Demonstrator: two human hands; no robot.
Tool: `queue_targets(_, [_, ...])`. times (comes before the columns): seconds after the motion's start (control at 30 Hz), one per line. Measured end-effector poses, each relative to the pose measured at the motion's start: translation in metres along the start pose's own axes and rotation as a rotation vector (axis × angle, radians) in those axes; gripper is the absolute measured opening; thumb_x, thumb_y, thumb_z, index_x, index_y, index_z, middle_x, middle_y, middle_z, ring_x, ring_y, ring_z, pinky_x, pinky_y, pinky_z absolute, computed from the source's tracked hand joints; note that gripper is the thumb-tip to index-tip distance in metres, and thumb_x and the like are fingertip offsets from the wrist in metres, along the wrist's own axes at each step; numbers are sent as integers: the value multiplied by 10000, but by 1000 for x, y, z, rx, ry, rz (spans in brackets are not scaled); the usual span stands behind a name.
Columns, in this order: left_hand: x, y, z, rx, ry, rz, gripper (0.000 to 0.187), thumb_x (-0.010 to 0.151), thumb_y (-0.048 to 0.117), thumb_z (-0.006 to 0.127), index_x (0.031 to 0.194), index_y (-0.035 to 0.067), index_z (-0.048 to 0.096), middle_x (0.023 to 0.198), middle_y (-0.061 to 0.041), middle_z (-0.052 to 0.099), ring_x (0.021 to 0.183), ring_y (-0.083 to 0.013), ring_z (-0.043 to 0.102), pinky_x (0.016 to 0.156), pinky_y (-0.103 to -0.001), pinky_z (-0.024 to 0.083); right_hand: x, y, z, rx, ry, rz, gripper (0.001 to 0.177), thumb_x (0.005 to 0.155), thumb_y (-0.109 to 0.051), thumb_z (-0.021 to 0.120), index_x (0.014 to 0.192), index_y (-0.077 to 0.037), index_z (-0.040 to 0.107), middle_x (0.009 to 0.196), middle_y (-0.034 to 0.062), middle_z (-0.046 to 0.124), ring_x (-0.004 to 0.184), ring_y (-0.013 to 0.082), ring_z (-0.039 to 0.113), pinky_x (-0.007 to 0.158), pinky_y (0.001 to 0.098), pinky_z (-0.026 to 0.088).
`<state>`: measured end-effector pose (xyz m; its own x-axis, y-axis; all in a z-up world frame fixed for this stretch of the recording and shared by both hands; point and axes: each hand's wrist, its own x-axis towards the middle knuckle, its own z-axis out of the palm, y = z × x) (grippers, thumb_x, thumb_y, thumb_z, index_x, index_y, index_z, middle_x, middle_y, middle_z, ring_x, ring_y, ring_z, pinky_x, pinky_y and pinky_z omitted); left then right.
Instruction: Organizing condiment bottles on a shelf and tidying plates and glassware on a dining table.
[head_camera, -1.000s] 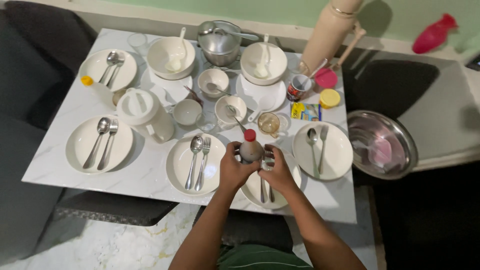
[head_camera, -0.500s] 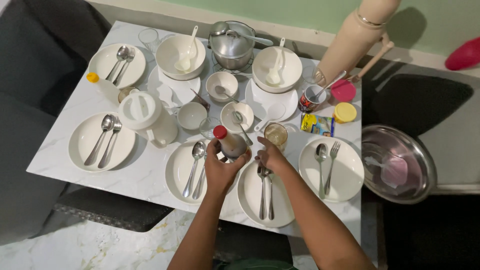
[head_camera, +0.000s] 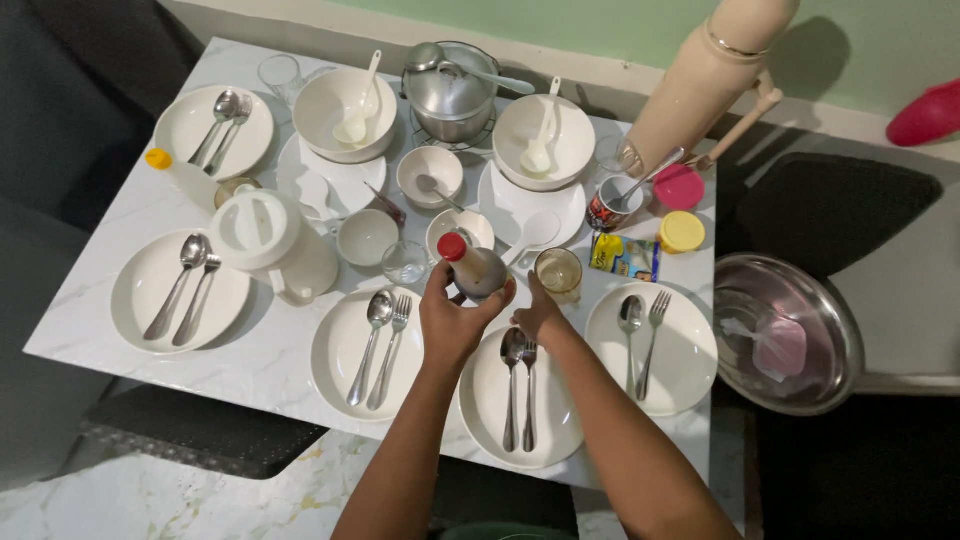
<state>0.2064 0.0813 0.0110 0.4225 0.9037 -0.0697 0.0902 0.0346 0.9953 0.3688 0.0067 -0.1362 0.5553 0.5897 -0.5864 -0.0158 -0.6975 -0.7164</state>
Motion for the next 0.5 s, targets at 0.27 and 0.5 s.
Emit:
queue_targets(0.27, [14, -26, 22, 73, -39, 81, 807, 631, 334, 898, 1305, 9, 597, 1187, -149, 688, 1081, -260, 704, 944, -403, 571, 15, 35, -18, 140, 64, -142, 869, 835, 61, 622, 1581, -93, 206, 1328, 192, 567, 784, 213, 725, 516, 364, 575])
queue_targets(0.5, [25, -59, 46, 491, -9, 205, 768, 540, 371, 896, 1240, 129, 691, 1079, -114, 710, 1118, -308, 567, 974, -473, 340, 25, 44, -14, 414, -64, -383, 781, 815, 71, 751, 1487, -61, 376, 1179, 211, 680, 899, 204, 719, 751, 314, 639])
